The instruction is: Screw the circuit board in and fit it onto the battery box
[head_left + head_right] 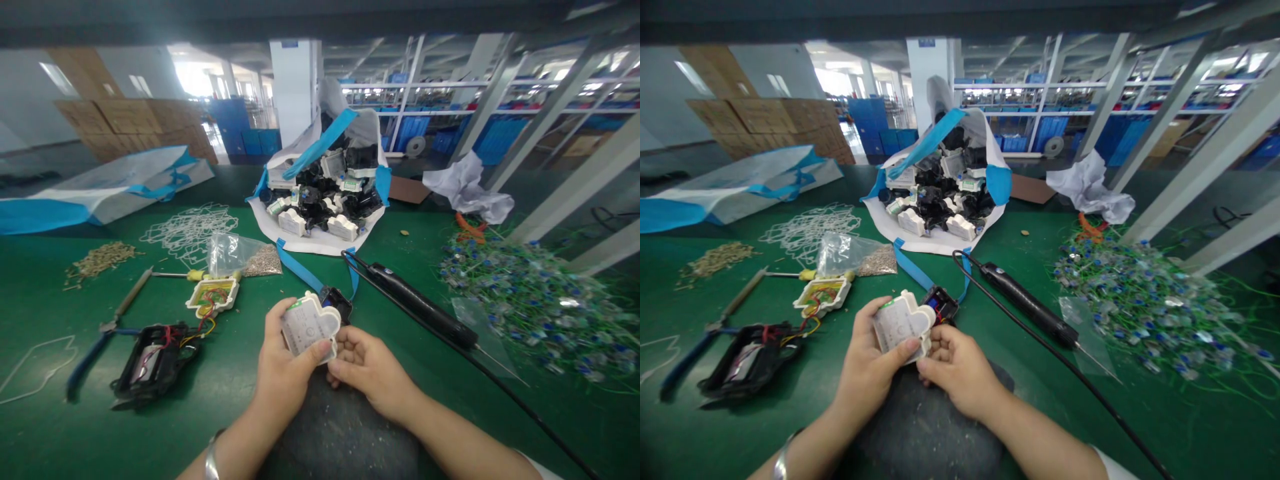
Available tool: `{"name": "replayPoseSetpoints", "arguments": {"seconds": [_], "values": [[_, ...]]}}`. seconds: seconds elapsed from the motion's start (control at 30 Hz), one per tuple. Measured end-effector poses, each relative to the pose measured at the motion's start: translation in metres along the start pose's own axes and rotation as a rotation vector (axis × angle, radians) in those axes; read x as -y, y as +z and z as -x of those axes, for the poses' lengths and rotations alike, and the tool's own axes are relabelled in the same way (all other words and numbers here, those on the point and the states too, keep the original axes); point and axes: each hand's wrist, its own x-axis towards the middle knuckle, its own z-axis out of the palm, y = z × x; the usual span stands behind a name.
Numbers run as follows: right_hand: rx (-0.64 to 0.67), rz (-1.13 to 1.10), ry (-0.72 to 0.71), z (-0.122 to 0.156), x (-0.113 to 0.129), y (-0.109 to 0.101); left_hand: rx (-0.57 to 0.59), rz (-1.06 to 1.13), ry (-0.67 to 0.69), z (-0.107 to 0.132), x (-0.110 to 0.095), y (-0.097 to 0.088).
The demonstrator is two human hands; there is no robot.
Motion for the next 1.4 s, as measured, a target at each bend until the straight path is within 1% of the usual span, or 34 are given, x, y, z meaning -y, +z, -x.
{"name": "replayPoseSetpoints", "arguments": {"seconds": [0.17, 0.37, 0.7, 0.8, 0.83, 0.87, 0.9, 0.97, 1.03, 1.1, 1.17, 1.23, 1.3, 1.37, 1.4], "values": [[0.027, -0.006, -0.001, -0.001, -0.004, -0.004, -0.018, 0.034, -0.009, 0.000, 0.003, 0.001], [0.044, 0.009, -0.009, -0.001, -0.003, -0.004, -0.042, 0.022, -0.005, 0.001, -0.001, 0.003], [0.048, -0.003, -0.007, -0.002, -0.003, -0.003, -0.042, -0.013, -0.018, 0.002, -0.001, 0.004], [0.062, 0.002, -0.015, -0.003, -0.003, -0.003, -0.021, -0.007, -0.008, 0.002, 0.000, 0.002], [0.071, 0.028, -0.007, -0.003, -0.001, -0.005, -0.005, 0.027, 0.002, 0.002, 0.000, 0.002], [0.073, 0.108, 0.010, -0.003, 0.002, -0.007, 0.015, 0.076, 0.016, 0.003, -0.001, 0.001], [0.064, 0.235, 0.036, -0.002, 0.005, -0.010, 0.039, 0.131, 0.034, 0.003, -0.001, 0.001], [0.030, 0.546, 0.090, 0.000, 0.015, -0.017, 0.083, 0.218, 0.072, 0.005, -0.002, 0.001], [0.023, 0.784, 0.120, 0.004, 0.024, -0.024, 0.097, 0.230, 0.115, 0.007, -0.003, 0.001], [0.078, 0.885, 0.116, 0.009, 0.029, -0.028, 0.082, 0.178, 0.166, 0.010, -0.003, 0.002], [0.128, 0.997, 0.089, 0.013, 0.031, -0.028, 0.064, 0.067, 0.243, 0.014, 0.001, 0.002], [0.155, 1.134, 0.043, 0.016, 0.029, -0.025, 0.054, -0.086, 0.356, 0.018, 0.006, 0.000], [0.155, 1.232, 0.008, 0.016, 0.028, -0.024, 0.063, -0.243, 0.503, 0.021, 0.011, -0.002], [0.108, 1.269, -0.015, 0.014, 0.027, -0.026, 0.082, -0.369, 0.679, 0.023, 0.013, -0.005], [0.062, 1.263, -0.022, 0.013, 0.027, -0.028, 0.101, -0.421, 0.774, 0.023, 0.011, -0.006]]}}
